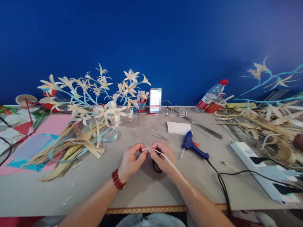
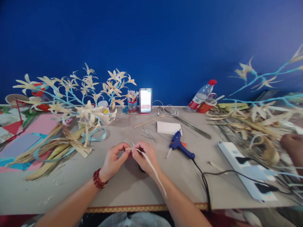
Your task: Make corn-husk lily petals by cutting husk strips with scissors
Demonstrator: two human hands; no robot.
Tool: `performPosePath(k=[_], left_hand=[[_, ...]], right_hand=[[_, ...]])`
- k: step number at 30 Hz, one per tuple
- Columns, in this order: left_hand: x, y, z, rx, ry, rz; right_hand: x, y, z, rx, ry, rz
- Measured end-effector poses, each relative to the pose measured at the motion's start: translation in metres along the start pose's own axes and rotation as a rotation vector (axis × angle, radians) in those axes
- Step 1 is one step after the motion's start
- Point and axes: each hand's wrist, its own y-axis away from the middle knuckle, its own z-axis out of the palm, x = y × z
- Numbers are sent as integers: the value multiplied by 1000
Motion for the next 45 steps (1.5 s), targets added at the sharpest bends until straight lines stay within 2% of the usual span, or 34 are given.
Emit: performPosePath(k=[4,7,9,13,18,22,25,30,33,36,40,45], left_hand=[[-9,0,2,54,-6,-34],[-16,-2,-1,114,83,-130],[-16,-2,-3,95,164,-156],[-4,-1,-1,-19,127,-36],[0,0,3,-49,-112,67],[-13,-2,-7,56,-276,88],[-16,-3,-14,149,-222,38],[-4,0,-6,19,-178,133],[-2,1,-2,20,-248,151],[-4,2,-2,11,-317,206],[-6,3,-3,13,-382,301],[-6,3,-3,32,-386,337]], right_hand=[[0,1,2,49,-7,-27],[2,2,-4,147,-33,32],[4,2,-8,172,-40,63],[3,1,-8,84,-21,19],[-1,1,-1,-28,-1,-32],[0,1,-5,44,27,-42],[3,0,-10,111,17,5],[4,-1,-8,-6,-33,-6],[1,-1,-5,-37,-32,-20],[0,-2,-3,-82,-30,25],[1,-2,-2,-79,7,31],[4,-1,-2,-20,20,37]])
